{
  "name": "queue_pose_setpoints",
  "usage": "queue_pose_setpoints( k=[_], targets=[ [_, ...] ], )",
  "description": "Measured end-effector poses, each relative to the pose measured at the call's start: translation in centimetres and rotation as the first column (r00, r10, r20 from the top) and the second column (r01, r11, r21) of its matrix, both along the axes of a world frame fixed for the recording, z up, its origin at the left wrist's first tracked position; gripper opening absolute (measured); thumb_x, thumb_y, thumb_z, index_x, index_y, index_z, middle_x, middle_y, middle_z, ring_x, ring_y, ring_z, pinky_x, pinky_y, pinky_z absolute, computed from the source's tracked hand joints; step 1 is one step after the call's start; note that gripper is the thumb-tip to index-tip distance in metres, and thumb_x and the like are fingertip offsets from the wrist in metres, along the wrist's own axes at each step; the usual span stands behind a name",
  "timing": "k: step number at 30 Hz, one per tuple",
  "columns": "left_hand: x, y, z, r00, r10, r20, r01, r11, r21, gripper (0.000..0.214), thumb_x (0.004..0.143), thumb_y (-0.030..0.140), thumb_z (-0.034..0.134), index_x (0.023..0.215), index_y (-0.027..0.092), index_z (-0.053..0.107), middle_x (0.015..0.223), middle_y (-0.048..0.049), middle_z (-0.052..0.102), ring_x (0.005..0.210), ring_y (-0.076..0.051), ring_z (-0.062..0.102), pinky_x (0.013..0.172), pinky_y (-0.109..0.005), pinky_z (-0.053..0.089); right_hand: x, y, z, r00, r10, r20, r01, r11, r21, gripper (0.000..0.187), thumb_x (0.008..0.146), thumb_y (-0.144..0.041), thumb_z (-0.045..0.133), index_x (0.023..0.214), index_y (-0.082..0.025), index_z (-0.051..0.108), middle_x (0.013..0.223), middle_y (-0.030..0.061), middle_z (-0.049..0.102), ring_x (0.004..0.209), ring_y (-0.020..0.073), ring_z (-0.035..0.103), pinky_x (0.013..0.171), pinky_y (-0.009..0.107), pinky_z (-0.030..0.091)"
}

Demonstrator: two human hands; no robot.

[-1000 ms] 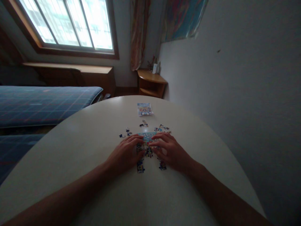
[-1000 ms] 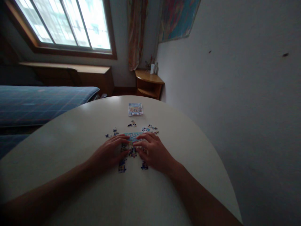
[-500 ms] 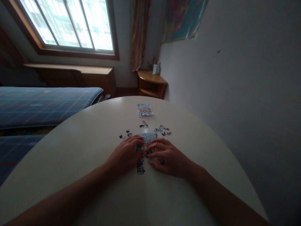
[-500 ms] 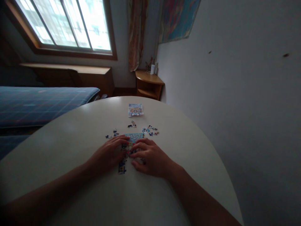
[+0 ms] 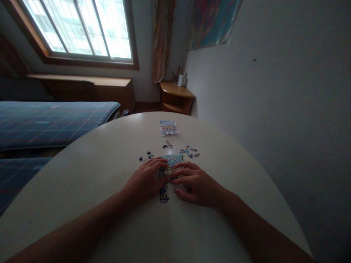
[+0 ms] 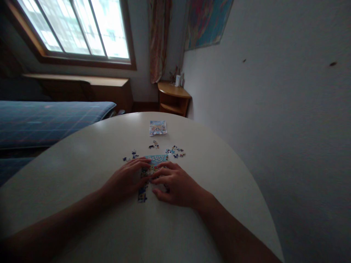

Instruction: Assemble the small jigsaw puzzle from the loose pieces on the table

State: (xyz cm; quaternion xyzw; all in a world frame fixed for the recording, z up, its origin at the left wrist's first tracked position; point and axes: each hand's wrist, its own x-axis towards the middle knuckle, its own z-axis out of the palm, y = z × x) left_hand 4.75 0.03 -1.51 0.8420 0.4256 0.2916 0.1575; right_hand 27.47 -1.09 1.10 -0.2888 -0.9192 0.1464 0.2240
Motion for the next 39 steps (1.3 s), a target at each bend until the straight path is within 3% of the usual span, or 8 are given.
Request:
queue_pose_setpoints(
  k=[14,18,22,28,39],
  targets=[
    [-0.1,0.1,-0.1,1.0,0.002,-0.01,-0.002,1.0,0.007,0.025,0.084,0.028,0.066,0.108,0.022,0.063,0.128,-0.0073,0.064,0.124,-0.026,0.055,0.108,-0.048,0.043,0.1,0.0,-0.1,1.0,-0.002,-0.001,0.002,1.0,-0.015,0.021,0.084,-0.026,0.066,0.104,-0.025,0.072,0.113,0.0024,0.071,0.121,0.022,0.054,0.107,0.042,0.041],
    [-0.1,0.1,-0.2,1.0,-0.002,-0.013,0.002,1.0,0.007,0.025,0.084,0.027,0.066,0.108,0.021,0.063,0.128,-0.0076,0.063,0.124,-0.026,0.055,0.108,-0.048,0.043,0.1,0.3,-0.4,0.999,0.007,-0.037,-0.008,1.0,-0.019,0.023,0.086,-0.018,0.061,0.105,-0.025,0.071,0.111,0.0012,0.072,0.119,0.0196,0.055,0.107,0.039,0.041],
    [-0.1,0.0,-0.3,1.0,0.008,-0.029,-0.008,1.0,0.003,0.026,0.084,0.029,0.066,0.109,0.022,0.063,0.129,-0.0067,0.063,0.125,-0.026,0.054,0.109,-0.049,0.042,0.2,0.8,-0.9,0.993,-0.066,-0.097,0.065,0.998,-0.008,0.029,0.085,-0.009,0.059,0.108,-0.024,0.069,0.111,0.0022,0.071,0.113,0.0185,0.058,0.104,0.038,0.044],
    [-0.1,0.0,-0.4,0.998,0.016,-0.06,-0.016,1.0,0.009,0.027,0.086,0.031,0.064,0.112,0.024,0.063,0.132,-0.0045,0.061,0.131,-0.026,0.049,0.11,-0.049,0.041,0.3,1.0,-1.2,0.99,-0.094,-0.101,0.095,0.996,0.005,0.018,0.084,-0.012,0.064,0.097,-0.023,0.071,0.106,0.0019,0.072,0.111,0.0194,0.058,0.102,0.039,0.044],
    [-0.1,0.0,-0.2,0.996,0.027,-0.086,-0.026,1.0,0.006,0.025,0.086,0.031,0.063,0.111,0.024,0.064,0.135,-0.0055,0.059,0.13,-0.026,0.05,0.11,-0.048,0.042,0.3,0.8,-1.1,0.99,-0.097,-0.099,0.094,0.995,-0.032,0.017,0.085,-0.014,0.063,0.098,-0.024,0.071,0.107,0.0038,0.07,0.111,0.0192,0.058,0.101,0.04,0.044]
  ],
)
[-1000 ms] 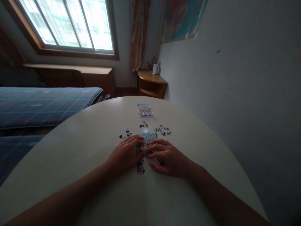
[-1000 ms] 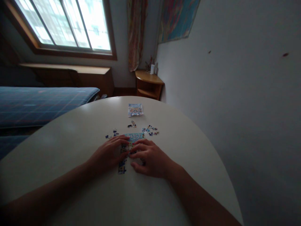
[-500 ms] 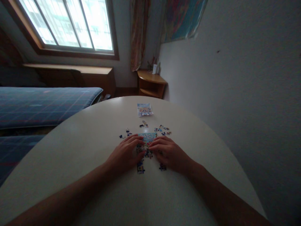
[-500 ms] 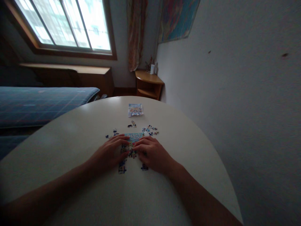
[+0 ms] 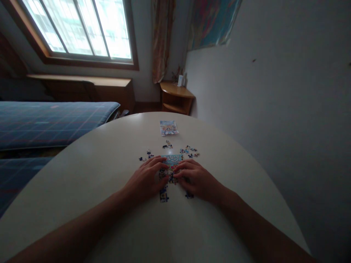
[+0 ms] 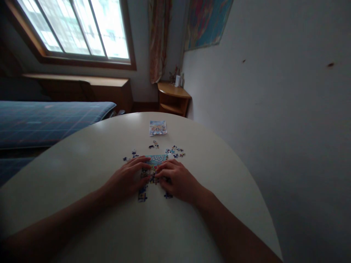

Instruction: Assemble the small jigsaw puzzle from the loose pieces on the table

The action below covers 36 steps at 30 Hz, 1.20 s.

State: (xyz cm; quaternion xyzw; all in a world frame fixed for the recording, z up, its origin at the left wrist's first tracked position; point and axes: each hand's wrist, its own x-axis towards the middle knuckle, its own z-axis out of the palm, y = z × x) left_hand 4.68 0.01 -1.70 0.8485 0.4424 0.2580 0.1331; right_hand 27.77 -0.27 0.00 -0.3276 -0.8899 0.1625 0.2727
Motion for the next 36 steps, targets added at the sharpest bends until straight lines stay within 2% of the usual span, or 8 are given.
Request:
queue_pose_setpoints(
  k=[9,11,13,17,21,25,29,36],
  targets=[
    [-0.1,-0.2,0.0,1.0,-0.01,-0.025,0.01,1.0,0.009,0.027,0.087,0.031,0.061,0.113,0.024,0.063,0.138,-0.0056,0.056,0.131,-0.026,0.049,0.111,-0.048,0.041,-0.2,-0.1,0.3,1.0,0.003,-0.007,-0.003,1.0,0.002,0.018,0.084,-0.016,0.064,0.1,-0.023,0.07,0.107,0.0038,0.07,0.109,0.0185,0.059,0.101,0.038,0.044],
    [0.0,-0.2,0.0,0.999,-0.005,-0.036,0.006,1.0,0.018,0.028,0.087,0.033,0.061,0.115,0.024,0.062,0.139,-0.0057,0.056,0.131,-0.027,0.049,0.111,-0.048,0.04,-0.2,0.1,0.2,0.997,-0.078,-0.027,0.078,0.997,-0.002,0.021,0.085,-0.015,0.063,0.102,-0.023,0.069,0.107,0.0038,0.07,0.108,0.0188,0.059,0.101,0.039,0.044],
    [0.0,-0.2,0.0,0.999,-0.004,-0.046,0.005,1.0,0.025,0.029,0.088,0.034,0.06,0.116,0.025,0.062,0.139,-0.0058,0.056,0.132,-0.027,0.048,0.112,-0.049,0.04,0.0,0.4,0.0,0.974,-0.22,-0.046,0.22,0.975,-0.006,0.022,0.085,-0.016,0.06,0.104,-0.023,0.069,0.107,0.0047,0.07,0.107,0.02,0.06,0.1,0.041,0.045],
    [0.0,-0.2,-0.1,0.999,-0.013,-0.046,0.014,1.0,0.026,0.028,0.089,0.035,0.058,0.115,0.025,0.062,0.139,-0.0054,0.056,0.132,-0.026,0.048,0.112,-0.049,0.04,0.9,1.3,-0.4,0.885,-0.464,-0.036,0.465,0.885,0.009,0.027,0.085,-0.021,0.058,0.111,-0.02,0.066,0.113,0.008,0.068,0.112,0.0243,0.058,0.103,0.046,0.043],
    [0.0,-0.1,0.0,1.0,-0.011,-0.004,0.011,1.0,0.014,0.028,0.088,0.034,0.059,0.115,0.025,0.061,0.137,-0.0052,0.057,0.129,-0.026,0.05,0.11,-0.049,0.042,1.6,2.0,-0.9,0.817,-0.577,0.009,0.577,0.817,0.012,0.036,0.083,-0.023,0.056,0.117,-0.016,0.065,0.121,0.0114,0.066,0.116,0.0265,0.057,0.105,0.047,0.041],
    [0.0,-0.1,0.3,0.993,0.08,0.085,-0.082,0.996,0.019,0.021,0.088,0.027,0.058,0.108,0.023,0.06,0.13,-0.0062,0.061,0.12,-0.025,0.057,0.103,-0.049,0.047,1.7,2.2,-1.1,0.802,-0.593,0.07,0.594,0.804,0.01,0.04,0.084,-0.025,0.056,0.122,-0.013,0.064,0.125,0.0129,0.065,0.119,0.0265,0.056,0.107,0.046,0.041],
    [-0.1,-0.1,0.6,0.97,0.2,0.138,-0.214,0.973,0.092,0.019,0.087,0.02,0.053,0.105,0.022,0.058,0.124,-0.0067,0.063,0.115,-0.025,0.058,0.101,-0.05,0.047,1.8,2.2,-1.2,0.797,-0.596,0.099,0.598,0.802,0.012,0.04,0.084,-0.024,0.055,0.122,-0.013,0.064,0.126,0.0125,0.065,0.119,0.0258,0.055,0.108,0.045,0.04],
    [-1.1,0.5,0.8,0.928,0.367,0.058,-0.372,0.917,0.146,0.032,0.084,0.02,0.053,0.115,0.021,0.053,0.133,-0.0084,0.058,0.118,-0.03,0.054,0.102,-0.053,0.045,2.1,2.5,-1.4,0.794,-0.601,0.09,0.603,0.798,0.001,0.038,0.085,-0.024,0.055,0.119,-0.013,0.065,0.126,0.0135,0.064,0.119,0.0265,0.056,0.108,0.047,0.04]
  ],
)
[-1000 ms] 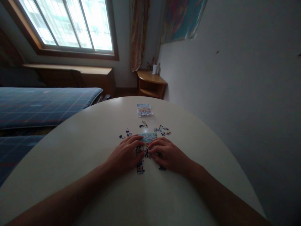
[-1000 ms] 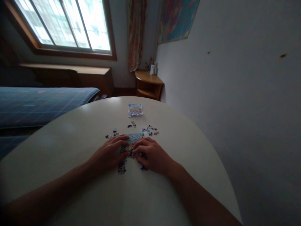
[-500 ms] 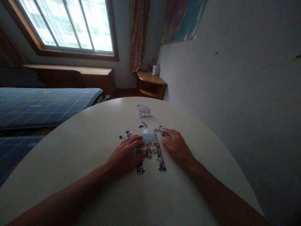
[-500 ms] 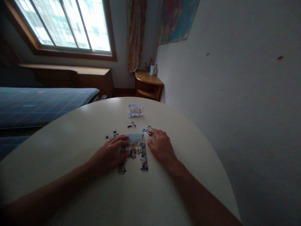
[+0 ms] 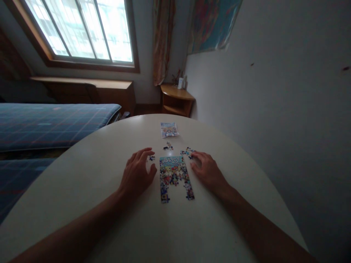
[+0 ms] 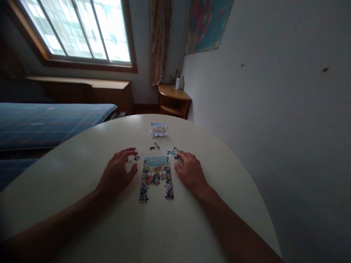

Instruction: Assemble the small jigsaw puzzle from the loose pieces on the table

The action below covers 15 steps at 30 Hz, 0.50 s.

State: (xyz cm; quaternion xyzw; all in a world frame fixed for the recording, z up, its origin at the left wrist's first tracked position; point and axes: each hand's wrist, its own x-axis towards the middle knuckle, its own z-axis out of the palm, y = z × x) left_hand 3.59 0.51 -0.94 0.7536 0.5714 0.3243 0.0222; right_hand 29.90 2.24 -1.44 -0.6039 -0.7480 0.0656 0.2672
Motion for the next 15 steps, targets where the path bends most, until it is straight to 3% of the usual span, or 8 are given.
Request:
queue_pose_setpoints(
  k=[10,15],
  targets=[
    [-0.25,0.48,-0.63,0.999,0.035,0.003,-0.033,0.984,-0.176,0.047,0.08,0.015,0.05,0.126,0.018,0.049,0.13,-0.0118,0.057,0.12,-0.031,0.052,0.101,-0.051,0.049,0.35,0.23,-0.21,1.0,0.001,-0.018,-0.001,1.0,0.003,0.039,0.084,-0.025,0.055,0.12,-0.013,0.064,0.126,0.0147,0.063,0.119,0.0267,0.056,0.108,0.046,0.041],
    [-0.48,0.89,-0.91,0.999,0.033,0.017,-0.031,0.988,-0.15,0.05,0.077,0.011,0.048,0.127,0.015,0.05,0.129,-0.0126,0.057,0.121,-0.031,0.052,0.103,-0.049,0.048,0.43,0.34,-0.37,1.0,-0.002,-0.017,0.003,1.0,0.023,0.04,0.084,-0.025,0.055,0.12,-0.011,0.063,0.125,0.0146,0.064,0.119,0.0264,0.056,0.108,0.045,0.04]
  ],
)
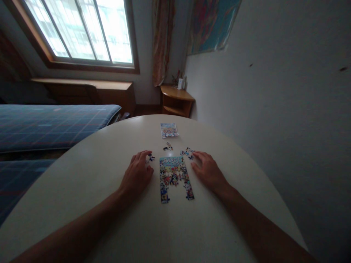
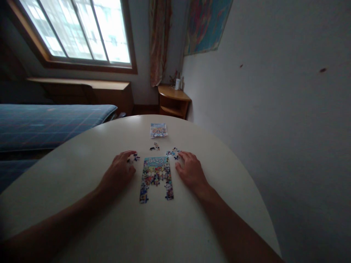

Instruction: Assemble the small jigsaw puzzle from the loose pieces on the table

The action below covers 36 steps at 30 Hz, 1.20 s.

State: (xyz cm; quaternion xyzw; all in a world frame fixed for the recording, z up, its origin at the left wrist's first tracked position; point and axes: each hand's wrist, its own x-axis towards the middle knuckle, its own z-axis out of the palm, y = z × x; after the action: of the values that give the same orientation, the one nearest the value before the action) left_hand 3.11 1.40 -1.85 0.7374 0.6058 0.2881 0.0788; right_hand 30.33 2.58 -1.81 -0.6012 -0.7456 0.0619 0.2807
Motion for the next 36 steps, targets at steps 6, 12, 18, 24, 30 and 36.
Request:
queue_pose_setpoints(
  k=[6,12,18,24,30,36],
  targets=[
    [0.0,0.0,-0.3,0.999,-0.027,-0.017,0.028,0.999,0.043,0.046,0.078,0.012,0.049,0.124,0.02,0.053,0.125,-0.0101,0.062,0.12,-0.03,0.055,0.105,-0.051,0.046,0.3,0.2,-0.4,0.991,-0.13,0.021,0.129,0.991,0.045,0.038,0.081,-0.027,0.056,0.117,-0.015,0.065,0.121,0.0132,0.065,0.115,0.029,0.057,0.105,0.047,0.043],
    [0.2,-0.3,-0.2,0.992,-0.084,-0.089,0.083,0.996,-0.016,0.05,0.082,0.012,0.045,0.131,0.013,0.05,0.136,-0.0132,0.057,0.129,-0.028,0.049,0.112,-0.049,0.039,0.4,0.3,-0.8,0.976,-0.206,0.076,0.203,0.978,0.045,0.043,0.082,-0.031,0.057,0.12,-0.012,0.062,0.127,0.0164,0.062,0.119,0.0318,0.054,0.106,0.048,0.041],
    [0.2,-0.5,-0.3,0.989,-0.098,-0.108,0.095,0.995,-0.027,0.048,0.084,0.013,0.042,0.131,0.014,0.05,0.14,-0.0119,0.054,0.133,-0.027,0.047,0.114,-0.049,0.036,0.4,0.3,-0.6,0.963,-0.245,0.11,0.245,0.969,0.013,0.048,0.083,-0.035,0.057,0.124,-0.011,0.059,0.13,0.017,0.06,0.122,0.0323,0.052,0.107,0.047,0.039],
    [0.2,-0.6,-0.4,0.991,-0.096,-0.095,0.095,0.995,-0.021,0.046,0.085,0.014,0.041,0.129,0.015,0.052,0.141,-0.0121,0.054,0.133,-0.027,0.048,0.114,-0.05,0.036,0.4,0.3,-0.8,0.961,-0.254,0.107,0.254,0.967,0.015,0.047,0.083,-0.036,0.055,0.124,-0.013,0.057,0.131,0.017,0.059,0.123,0.0328,0.051,0.107,0.048,0.038],
    [0.2,-0.6,-0.5,0.991,-0.103,-0.085,0.103,0.995,0.001,0.045,0.084,0.013,0.043,0.128,0.017,0.053,0.139,-0.0116,0.056,0.132,-0.027,0.048,0.113,-0.05,0.037,0.7,0.4,-1.7,0.959,-0.265,0.1,0.258,0.963,0.081,0.045,0.082,-0.038,0.055,0.121,-0.015,0.058,0.128,0.0161,0.06,0.122,0.0325,0.052,0.105,0.049,0.039],
    [0.2,-0.6,-0.5,0.989,-0.104,-0.103,0.102,0.994,-0.023,0.044,0.085,0.014,0.041,0.128,0.015,0.052,0.141,-0.0118,0.054,0.133,-0.027,0.047,0.114,-0.05,0.035,0.7,0.5,-1.4,0.964,-0.247,0.103,0.243,0.969,0.046,0.042,0.083,-0.036,0.057,0.118,-0.014,0.061,0.13,0.0171,0.059,0.124,0.0329,0.05,0.108,0.049,0.038]
  ],
)
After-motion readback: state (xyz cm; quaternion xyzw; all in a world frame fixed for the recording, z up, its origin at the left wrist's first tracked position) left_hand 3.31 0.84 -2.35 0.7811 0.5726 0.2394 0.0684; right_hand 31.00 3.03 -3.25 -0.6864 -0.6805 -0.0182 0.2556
